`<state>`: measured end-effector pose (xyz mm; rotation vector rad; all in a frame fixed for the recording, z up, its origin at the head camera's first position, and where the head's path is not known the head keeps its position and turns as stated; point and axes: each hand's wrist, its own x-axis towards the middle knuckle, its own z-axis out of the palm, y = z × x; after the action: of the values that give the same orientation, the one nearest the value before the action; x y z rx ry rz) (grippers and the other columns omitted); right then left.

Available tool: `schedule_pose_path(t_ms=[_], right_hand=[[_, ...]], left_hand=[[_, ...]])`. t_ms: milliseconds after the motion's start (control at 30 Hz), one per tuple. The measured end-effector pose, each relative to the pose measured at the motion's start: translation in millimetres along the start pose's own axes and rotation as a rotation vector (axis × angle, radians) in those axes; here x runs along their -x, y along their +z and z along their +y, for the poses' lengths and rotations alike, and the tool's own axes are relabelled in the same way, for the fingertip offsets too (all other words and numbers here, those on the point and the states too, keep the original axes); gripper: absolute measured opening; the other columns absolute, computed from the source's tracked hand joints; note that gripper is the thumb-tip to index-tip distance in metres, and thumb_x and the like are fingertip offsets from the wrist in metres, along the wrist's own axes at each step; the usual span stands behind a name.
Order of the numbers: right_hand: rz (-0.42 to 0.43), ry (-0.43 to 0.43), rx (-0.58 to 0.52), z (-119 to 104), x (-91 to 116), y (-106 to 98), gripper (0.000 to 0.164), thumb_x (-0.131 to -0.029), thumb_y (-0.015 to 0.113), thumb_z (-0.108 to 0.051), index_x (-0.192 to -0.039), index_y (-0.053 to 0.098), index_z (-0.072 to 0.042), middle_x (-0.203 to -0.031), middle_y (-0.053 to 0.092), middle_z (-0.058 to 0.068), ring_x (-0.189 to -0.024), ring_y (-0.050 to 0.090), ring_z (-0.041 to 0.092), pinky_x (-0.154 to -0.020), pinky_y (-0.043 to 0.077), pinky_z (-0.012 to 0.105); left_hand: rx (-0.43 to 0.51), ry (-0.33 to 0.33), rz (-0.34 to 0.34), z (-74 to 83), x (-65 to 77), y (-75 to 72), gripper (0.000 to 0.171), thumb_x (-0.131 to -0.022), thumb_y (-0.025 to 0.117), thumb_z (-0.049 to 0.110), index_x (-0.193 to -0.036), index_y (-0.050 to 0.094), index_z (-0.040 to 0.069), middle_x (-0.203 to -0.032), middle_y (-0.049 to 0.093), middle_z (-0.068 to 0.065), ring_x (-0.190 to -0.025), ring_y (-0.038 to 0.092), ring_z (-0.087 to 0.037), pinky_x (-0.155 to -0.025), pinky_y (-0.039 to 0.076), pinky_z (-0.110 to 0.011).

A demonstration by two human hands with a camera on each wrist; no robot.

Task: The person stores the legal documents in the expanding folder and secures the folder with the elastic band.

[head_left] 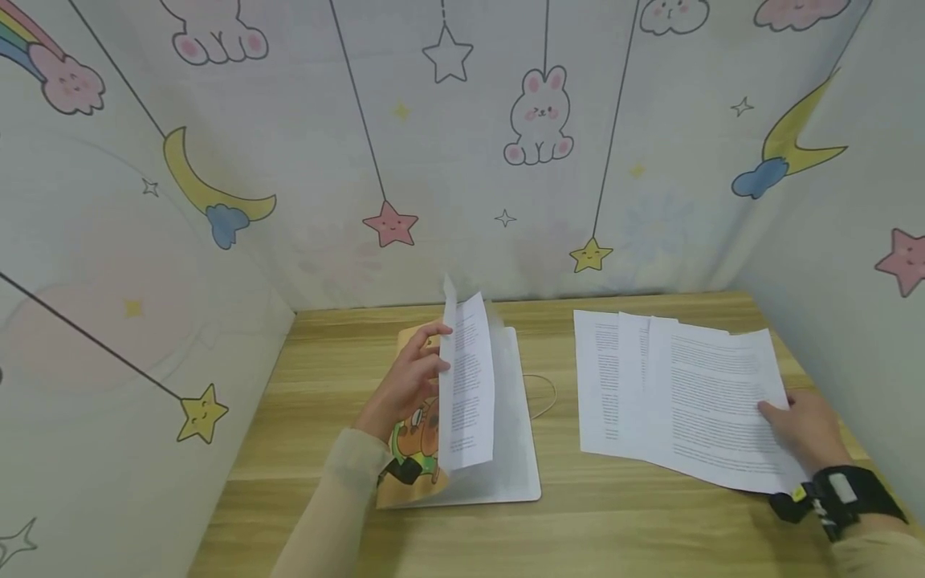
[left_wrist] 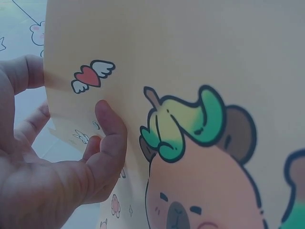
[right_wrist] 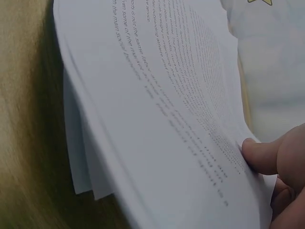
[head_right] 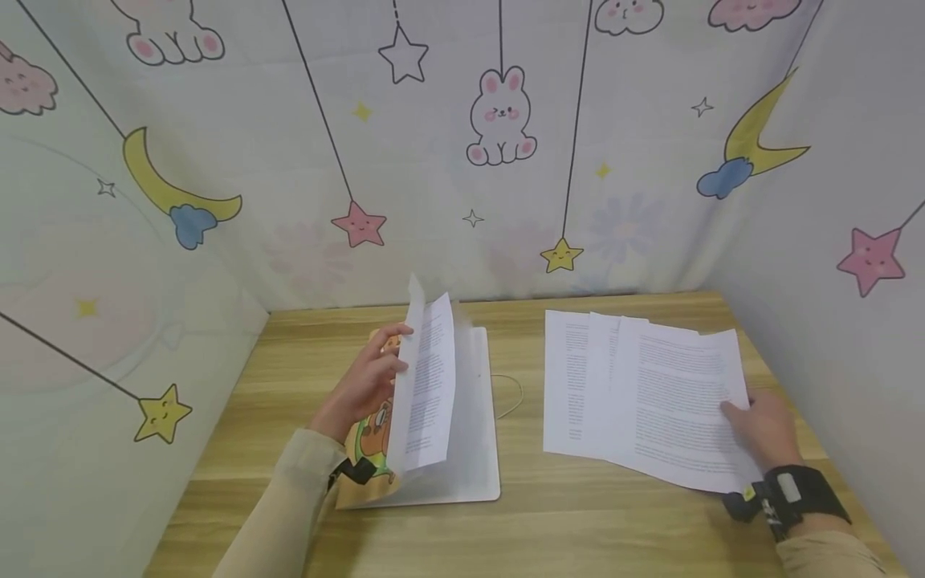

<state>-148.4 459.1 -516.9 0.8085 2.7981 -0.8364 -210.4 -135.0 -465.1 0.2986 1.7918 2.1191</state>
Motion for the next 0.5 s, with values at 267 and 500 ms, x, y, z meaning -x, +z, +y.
schedule_pose_path(t_ms=[267, 500], right_hand=[[-0.007, 0.009, -0.064, 1.4, 0.5, 0.8, 0.066, -0.106, 0.055, -0.023, -0.147, 0.033, 0.024, -0.137, 0.043, 0.046, -0.106, 0.052, 0.049, -0.086, 0.046, 0.058], [-0.004, -0.054, -0.066, -1.3, 5.0, -1.2, 0.066, -0.109, 0.049, -0.027, -0.149, 0.031, 0.023, -0.138, 0.044, 0.046, -0.106, 0.052, 0.049, -0.086, 0.046, 0.058]], left_hand=[[-0.001, -0.024, 0.01, -0.1, -0.6, -0.9, 0.058, -0.098, 0.048, 0.0, -0.153, 0.033, 0.01, -0.148, 0.042, -0.031, -0.117, 0.055, -0.044, -0.087, 0.055, -0.048], [-0.005, -0.028, 0.014, 0.7, -0.7, 0.1, 0.06, -0.096, 0.048, 0.001, -0.154, 0.033, 0.01, -0.147, 0.043, -0.031, -0.117, 0.055, -0.044, -0.087, 0.054, -0.05]])
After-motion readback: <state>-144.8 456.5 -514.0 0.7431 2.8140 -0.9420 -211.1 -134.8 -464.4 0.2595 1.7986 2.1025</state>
